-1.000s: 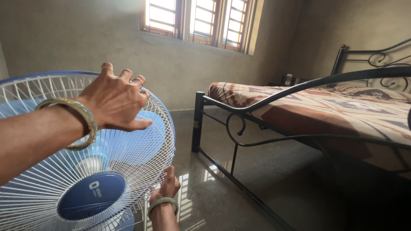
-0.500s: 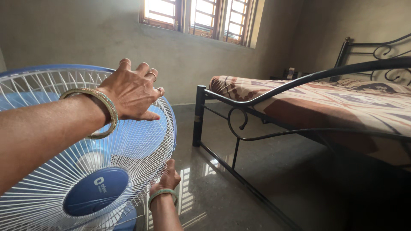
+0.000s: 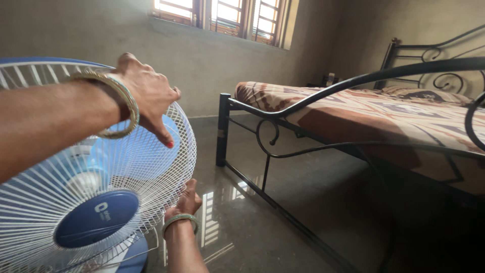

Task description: The person reassembles a blue electric fan by hand. They place the front wire grille over the fan blades and repeatedly adjust its position to align and secure it to the base.

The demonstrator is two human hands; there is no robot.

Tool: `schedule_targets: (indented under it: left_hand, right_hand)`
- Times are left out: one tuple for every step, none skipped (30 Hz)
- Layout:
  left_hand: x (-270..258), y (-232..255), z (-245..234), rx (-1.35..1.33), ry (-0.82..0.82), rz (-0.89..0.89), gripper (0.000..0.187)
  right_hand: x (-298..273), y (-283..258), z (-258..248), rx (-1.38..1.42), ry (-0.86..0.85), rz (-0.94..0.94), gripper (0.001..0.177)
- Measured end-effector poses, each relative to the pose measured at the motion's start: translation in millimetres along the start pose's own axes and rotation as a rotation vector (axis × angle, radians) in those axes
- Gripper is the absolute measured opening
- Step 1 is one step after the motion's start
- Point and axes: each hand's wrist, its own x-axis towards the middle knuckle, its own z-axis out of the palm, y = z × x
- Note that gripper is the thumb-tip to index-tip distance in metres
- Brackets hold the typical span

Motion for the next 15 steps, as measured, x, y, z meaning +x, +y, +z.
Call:
schedule_targets:
  left_hand:
    - [1,-1,-2,-0.019,-0.025,0.002,0.111]
    - [2,-2,-4,-0.038,-0.051,0.004,0.111]
    - [2,-1,-5,-0.048,-0.047,0.008,0.109]
    - [2,1,-7,-0.058,-0.043,0.012,0.106]
    - [2,3,-8,-0.068,-0.039,0.016,0.104]
    - [2,5,-9,-0.055,-0.044,0.014,0.1]
    - [2,8,-8,-0.044,-0.05,0.013,0.097]
    - [2,10,-9,-0.032,-0.057,0.012,0.093]
    - [2,11,-8,-0.03,-0.064,0.018,0.091]
    - [3,12,-8,-0.028,-0.07,0.024,0.088]
    - [3,12,-8,-0.027,-0.077,0.031,0.086]
    - [3,12,-7,-0.035,-0.053,0.033,0.09]
    - [4,12,-6,-0.044,-0.028,0.035,0.093]
    - [5,12,-5,-0.053,-0.002,0.037,0.097]
    - [6,12,-4,-0.044,0.002,0.049,0.095]
  right_hand:
    - [2,1,-1,-0.013,0.001,-0.028,0.035]
    - [4,1,-2,-0.026,0.002,-0.057,0.037]
    - [4,3,-1,-0.013,0.004,-0.037,0.036]
    - [2,3,-2,0.0,0.005,-0.017,0.037]
    - [1,3,-1,0.012,0.005,0.003,0.038]
    - [0,3,1,0.025,0.0,0.0,0.038]
    - [-3,3,0,0.038,-0.004,-0.002,0.037]
    - [-5,3,1,0.051,-0.007,-0.004,0.036]
    - [-6,3,2,0.062,-0.005,0.002,0.036]
    - [-8,3,3,0.073,-0.003,0.009,0.036]
    - [-10,3,3,0.084,0.0,0.015,0.035]
    - [-11,3,4,0.078,0.009,0.02,0.036]
    - [-12,3,6,0.071,0.016,0.025,0.036]
    - [-12,2,7,0.064,0.022,0.03,0.037]
    - [-12,1,9,0.051,0.026,0.013,0.036]
